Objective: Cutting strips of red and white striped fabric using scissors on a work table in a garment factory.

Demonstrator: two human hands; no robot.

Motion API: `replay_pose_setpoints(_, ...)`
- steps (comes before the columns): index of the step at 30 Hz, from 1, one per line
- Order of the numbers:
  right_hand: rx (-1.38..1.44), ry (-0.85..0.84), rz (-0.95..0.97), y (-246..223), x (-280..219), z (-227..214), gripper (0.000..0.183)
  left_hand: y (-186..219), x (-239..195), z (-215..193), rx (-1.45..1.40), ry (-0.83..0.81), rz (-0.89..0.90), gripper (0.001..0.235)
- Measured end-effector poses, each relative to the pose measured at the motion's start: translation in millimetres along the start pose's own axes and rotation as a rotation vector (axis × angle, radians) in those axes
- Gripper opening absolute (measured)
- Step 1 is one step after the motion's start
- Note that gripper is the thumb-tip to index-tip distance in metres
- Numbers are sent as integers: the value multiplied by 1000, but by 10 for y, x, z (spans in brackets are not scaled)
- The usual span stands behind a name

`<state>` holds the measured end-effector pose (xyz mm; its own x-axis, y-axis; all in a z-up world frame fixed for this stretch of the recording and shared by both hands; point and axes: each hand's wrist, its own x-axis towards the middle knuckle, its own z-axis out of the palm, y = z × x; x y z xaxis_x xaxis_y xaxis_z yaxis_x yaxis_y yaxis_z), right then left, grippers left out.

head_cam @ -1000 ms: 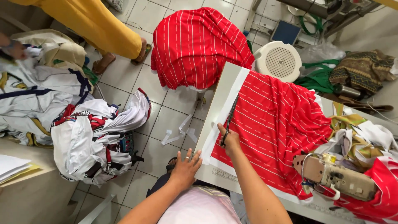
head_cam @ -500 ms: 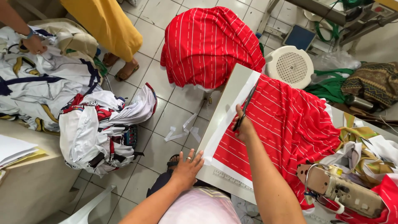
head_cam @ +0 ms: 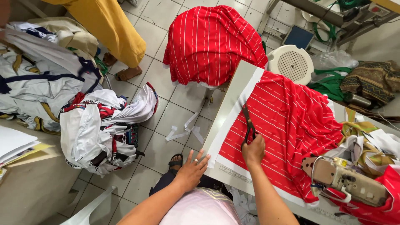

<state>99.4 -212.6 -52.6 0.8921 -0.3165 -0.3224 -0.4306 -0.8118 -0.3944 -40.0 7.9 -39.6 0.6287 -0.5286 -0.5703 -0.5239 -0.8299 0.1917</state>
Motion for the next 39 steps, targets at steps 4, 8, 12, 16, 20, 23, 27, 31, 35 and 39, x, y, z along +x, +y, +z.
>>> replay_pose_setpoints(4, -83, 125, -150, 792, -201, 365, 32, 62, 52, 245, 119, 88, 63, 58)
replay_pose_setpoints(8, -11, 51, -1, 1401, -595, 335, 33, 195, -64, -139, -190, -68, 149, 39)
replay_pose_setpoints(12, -102, -27, 127, 2176, -1391, 186, 34, 357, -309, -577, -1031, -504, 270, 61)
replay_pose_setpoints(16, -247, -74, 254, 3213, -2095, 200, 37, 377, -350, -765, -906, -480, 293, 62)
replay_pose_setpoints(20, -300, -86, 435, 3314, -2562, 48, 49, 406, -59, -503, -417, -103, 281, 47)
replay_pose_setpoints(23, -72, -266, 397, 2795, -2665, -142, 43, 465, 206, -287, -257, 57, 299, 56)
replay_pose_setpoints(27, 617, -582, 438, 2436, -2593, -49, 22, 645, 350, -375, -40, 90, 310, 70)
replay_pose_setpoints(31, 589, -660, 528, 2167, -2393, -278, 34, 798, 500, -357, 115, 93, 323, 72)
replay_pose_setpoints(35, 678, -717, 462, 2234, -2157, -374, 30, 853, 581, -336, 197, -58, 304, 73)
replay_pose_setpoints(39, 503, -796, 308, 1960, -1752, -412, 27, 869, 627, -225, 187, -96, 282, 74)
